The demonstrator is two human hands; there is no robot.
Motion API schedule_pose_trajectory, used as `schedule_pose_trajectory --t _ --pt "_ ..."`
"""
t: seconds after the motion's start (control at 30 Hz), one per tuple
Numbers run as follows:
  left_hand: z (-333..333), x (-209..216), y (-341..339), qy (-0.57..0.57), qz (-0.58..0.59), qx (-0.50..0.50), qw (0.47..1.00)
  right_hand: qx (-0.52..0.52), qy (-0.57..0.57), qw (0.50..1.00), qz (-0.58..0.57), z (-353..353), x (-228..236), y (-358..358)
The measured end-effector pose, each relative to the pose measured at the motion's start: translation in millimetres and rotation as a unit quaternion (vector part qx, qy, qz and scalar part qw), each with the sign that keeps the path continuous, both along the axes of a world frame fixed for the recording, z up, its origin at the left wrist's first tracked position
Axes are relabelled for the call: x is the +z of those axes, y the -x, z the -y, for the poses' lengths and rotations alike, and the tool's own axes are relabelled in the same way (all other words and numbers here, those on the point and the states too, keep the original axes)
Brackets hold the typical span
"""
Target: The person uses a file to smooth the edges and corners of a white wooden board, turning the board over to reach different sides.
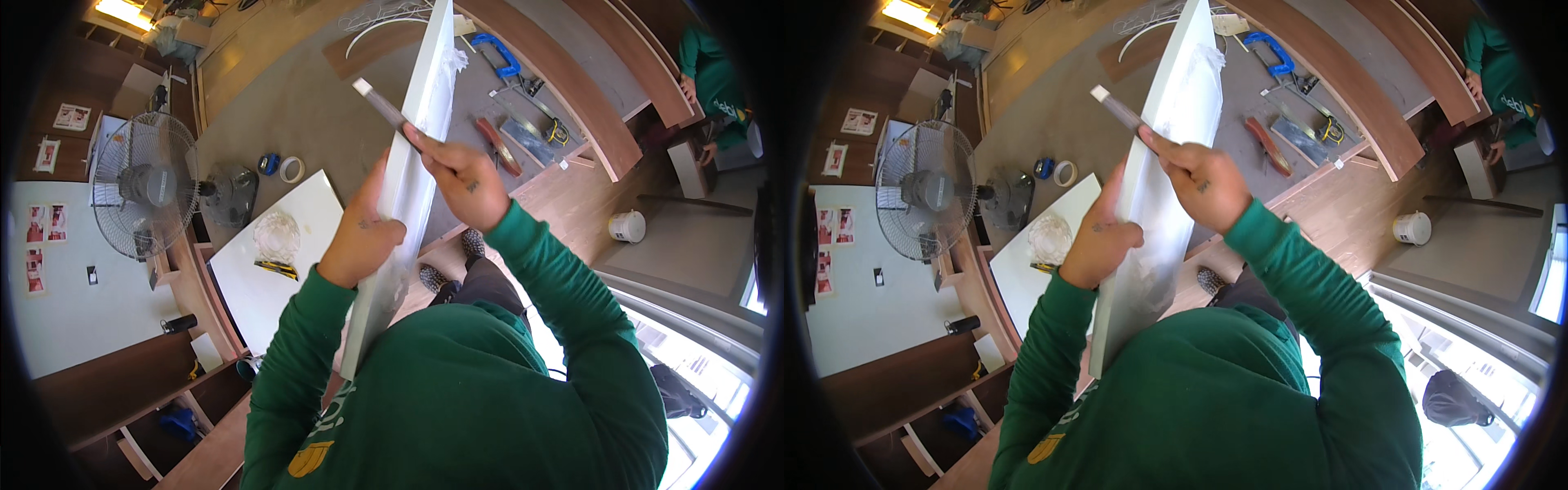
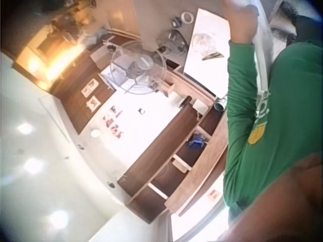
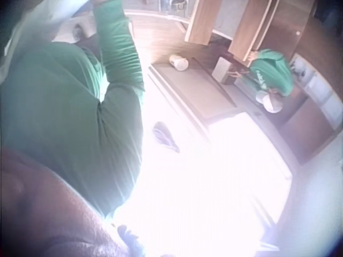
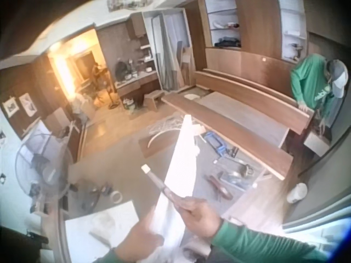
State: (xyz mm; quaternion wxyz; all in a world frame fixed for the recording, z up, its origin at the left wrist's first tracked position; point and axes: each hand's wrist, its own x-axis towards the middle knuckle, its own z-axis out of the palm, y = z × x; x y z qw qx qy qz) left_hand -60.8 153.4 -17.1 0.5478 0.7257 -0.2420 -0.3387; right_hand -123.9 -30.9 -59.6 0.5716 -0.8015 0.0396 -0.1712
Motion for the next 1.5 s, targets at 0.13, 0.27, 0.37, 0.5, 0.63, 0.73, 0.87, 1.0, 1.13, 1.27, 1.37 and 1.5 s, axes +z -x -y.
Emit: schedule_pose_trajectory --t 0.13,0.27,0.37,0.5,0.63,0.73,0.87,1.0,1.13,1.27,1.37,1.5 --pt "-8.0 2.4 -1.9 -0.043 -0.050 0.023 0.998 0.040 0.021 0.997 -0.066 -12.5 3.9 54.5" --pt "-4.3 7.7 -0.9 -0.027 -0.036 0.008 0.999 0.010 0.014 1.000 0.005 -7.9 -10.2 36.6" --pt "-1.7 -0.5 -3.8 -0.012 0.001 -0.013 1.000 -0.016 -0.019 0.998 0.056 7.1 -10.4 -12.1" --pt "-2.3 3.2 -5.6 -0.010 -0.030 -0.015 0.999 0.003 0.005 1.000 0.012 2.9 -8.1 10.7" --pt "-2.4 12.6 -2.2 -0.075 -0.055 0.015 0.996 0.056 0.030 0.995 -0.073 -12.0 3.6 58.2" --pt "-2.8 4.9 -2.7 -0.036 -0.014 -0.008 0.999 0.017 0.012 1.000 -0.015 9.7 -16.4 21.1" --pt "0.7 8.1 -2.9 -0.024 -0.020 -0.009 0.999 -0.022 -0.078 0.996 -0.033 39.0 7.2 -34.6" --pt "-2.4 9.6 -2.0 -0.013 -0.054 0.002 0.998 0.029 -0.040 0.999 -0.001 21.9 -20.5 16.3" --pt "-3.8 4.1 -1.6 -0.018 0.014 -0.009 1.000 0.037 -0.020 0.999 -0.027 13.8 -3.5 37.5" --pt "3.2 8.9 0.6 -0.021 0.031 -0.021 0.999 -0.010 -0.017 0.998 -0.061 47.6 8.8 -33.5" --pt "1.3 10.0 0.1 -0.014 0.020 -0.010 1.000 -0.006 -0.064 0.996 -0.053 46.8 9.1 -36.6" --pt "-3.1 6.8 1.4 0.010 0.007 -0.003 1.000 0.000 0.057 0.998 0.015 21.4 1.0 13.2"
